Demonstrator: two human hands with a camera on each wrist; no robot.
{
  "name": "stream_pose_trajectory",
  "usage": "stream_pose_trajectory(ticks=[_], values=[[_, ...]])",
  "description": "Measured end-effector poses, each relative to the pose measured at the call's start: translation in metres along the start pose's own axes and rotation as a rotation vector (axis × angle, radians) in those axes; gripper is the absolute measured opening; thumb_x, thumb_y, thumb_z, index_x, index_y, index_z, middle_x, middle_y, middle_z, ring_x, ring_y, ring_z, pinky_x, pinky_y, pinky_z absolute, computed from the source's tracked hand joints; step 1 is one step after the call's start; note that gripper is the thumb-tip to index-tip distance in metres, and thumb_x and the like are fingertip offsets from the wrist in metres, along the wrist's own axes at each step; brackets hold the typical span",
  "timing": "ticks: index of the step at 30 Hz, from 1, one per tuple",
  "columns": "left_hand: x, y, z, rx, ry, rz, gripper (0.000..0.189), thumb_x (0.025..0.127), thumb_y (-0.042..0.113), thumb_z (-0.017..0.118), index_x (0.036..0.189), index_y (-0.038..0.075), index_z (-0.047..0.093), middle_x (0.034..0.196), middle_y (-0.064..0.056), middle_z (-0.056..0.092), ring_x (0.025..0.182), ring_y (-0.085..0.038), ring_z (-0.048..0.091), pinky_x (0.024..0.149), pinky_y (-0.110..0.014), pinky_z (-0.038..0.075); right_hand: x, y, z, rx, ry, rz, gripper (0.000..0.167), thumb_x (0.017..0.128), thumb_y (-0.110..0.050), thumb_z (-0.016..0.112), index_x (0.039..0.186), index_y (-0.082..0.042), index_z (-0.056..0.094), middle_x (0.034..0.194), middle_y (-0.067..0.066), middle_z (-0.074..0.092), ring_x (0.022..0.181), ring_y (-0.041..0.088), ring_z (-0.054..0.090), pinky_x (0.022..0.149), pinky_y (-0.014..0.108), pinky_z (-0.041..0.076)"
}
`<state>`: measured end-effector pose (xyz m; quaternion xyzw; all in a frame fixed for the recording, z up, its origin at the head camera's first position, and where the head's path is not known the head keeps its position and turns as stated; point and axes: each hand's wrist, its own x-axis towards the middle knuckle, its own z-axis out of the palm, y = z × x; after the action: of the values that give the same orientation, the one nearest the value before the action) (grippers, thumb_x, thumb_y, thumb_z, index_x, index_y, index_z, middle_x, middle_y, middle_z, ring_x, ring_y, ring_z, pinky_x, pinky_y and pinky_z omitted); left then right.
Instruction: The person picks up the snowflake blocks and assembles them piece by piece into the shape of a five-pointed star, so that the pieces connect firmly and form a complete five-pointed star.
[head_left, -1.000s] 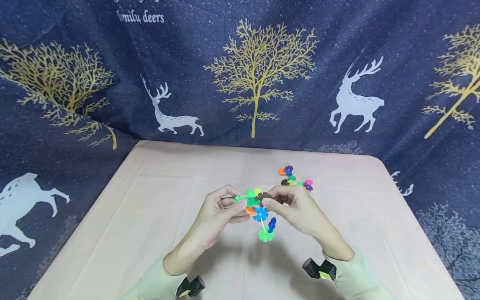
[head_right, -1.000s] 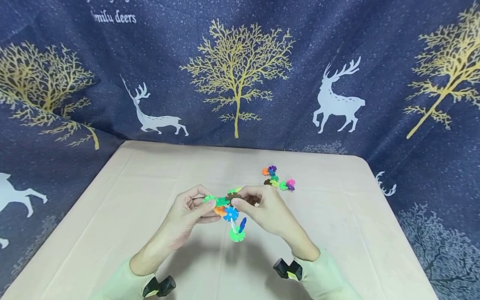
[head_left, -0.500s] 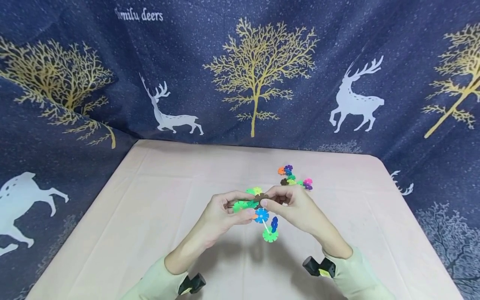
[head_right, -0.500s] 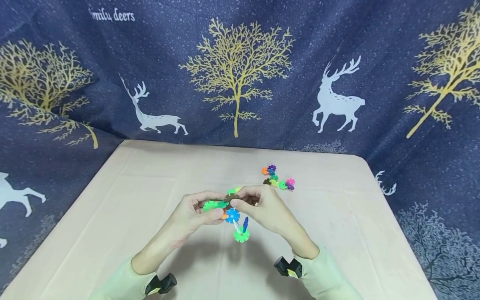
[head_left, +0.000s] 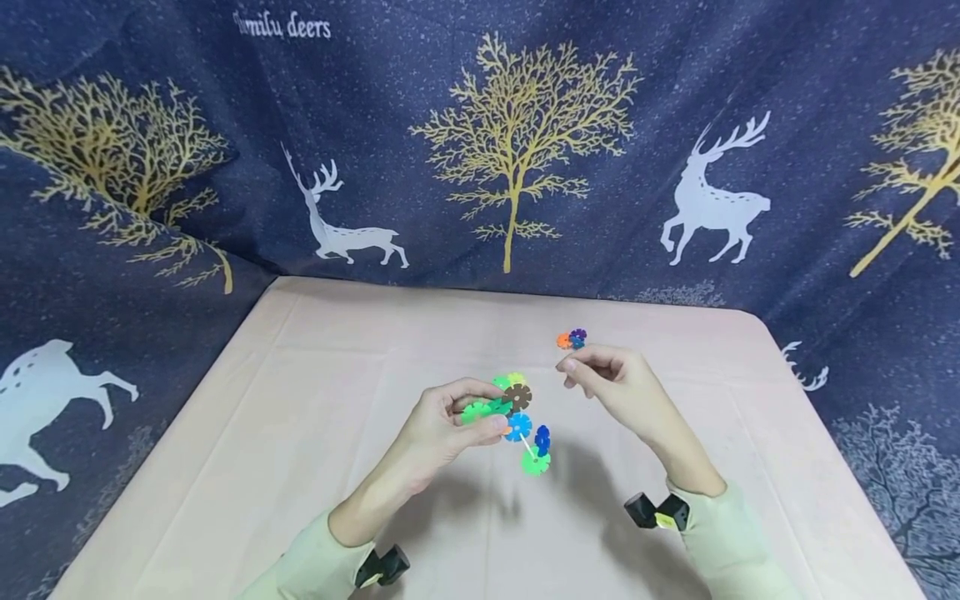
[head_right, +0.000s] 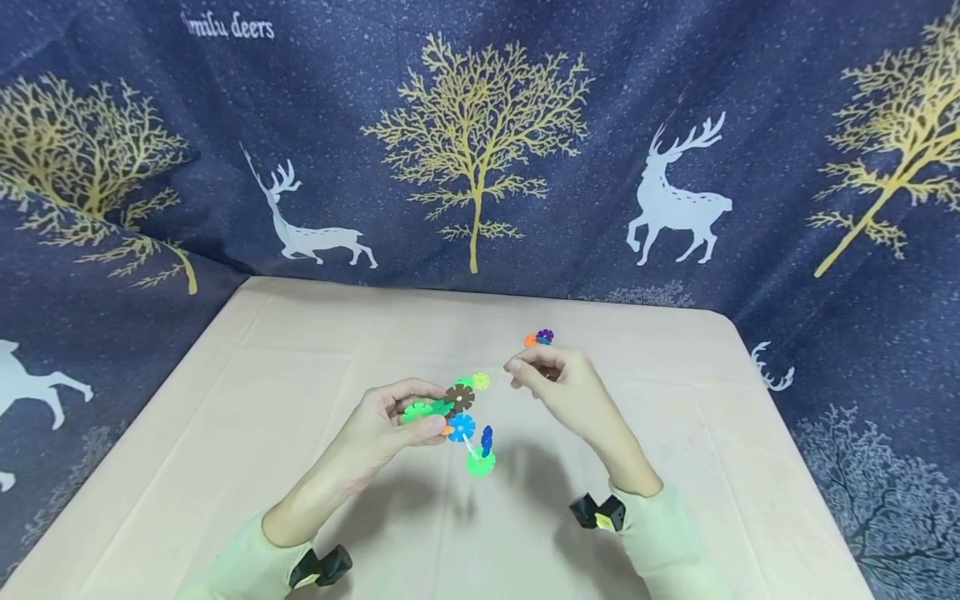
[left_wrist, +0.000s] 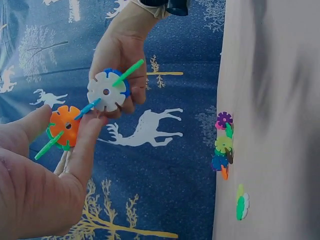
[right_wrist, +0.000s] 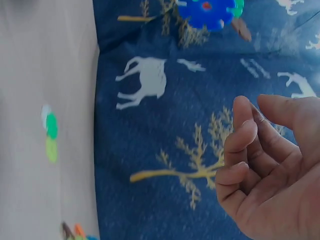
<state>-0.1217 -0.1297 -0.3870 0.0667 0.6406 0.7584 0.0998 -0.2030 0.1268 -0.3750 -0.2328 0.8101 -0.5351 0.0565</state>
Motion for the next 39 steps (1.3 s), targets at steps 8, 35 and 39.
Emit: stream_pose_trajectory(ticks=[8,35,39], values=[[-0.001,0.0,-0.002,0.049,0.033,-0.002,0.036,0.088,0.003,0.074,0.12,-0.006,0.06,0.101,-0.011,0.071,0.082,-0.015,0.071,0.086,-0.045,0.057,0.014,0.031,-0.018,-0.131,0.079,0.055,0.025,0.1,-0.029,0.064,0.106,-0.007,0.074,0.091,0.009,0.071,0.074,0.017,0.061,0.062,0.026,0.049],[-0.006,-0.008,-0.011,0.036,-0.01,0.096,0.038,0.097,0.008,0.065,0.13,-0.007,0.058,0.122,-0.021,0.065,0.087,-0.019,0.071,0.087,-0.041,0.057,0.035,0.122,-0.04,-0.601,0.083,0.333,0.016,0.092,-0.017,0.07,0.103,-0.005,0.072,0.098,0.013,0.071,0.098,0.037,0.062,0.088,0.054,0.045],[-0.006,-0.008,-0.011,0.026,-0.002,0.109,0.034,0.097,0.008,0.062,0.128,-0.007,0.06,0.122,-0.02,0.064,0.089,-0.018,0.07,0.085,-0.042,0.057,0.034,0.127,-0.039,-0.627,0.093,0.329,0.013,0.09,-0.014,0.069,0.1,-0.005,0.071,0.093,0.011,0.071,0.094,0.036,0.063,0.085,0.054,0.046]])
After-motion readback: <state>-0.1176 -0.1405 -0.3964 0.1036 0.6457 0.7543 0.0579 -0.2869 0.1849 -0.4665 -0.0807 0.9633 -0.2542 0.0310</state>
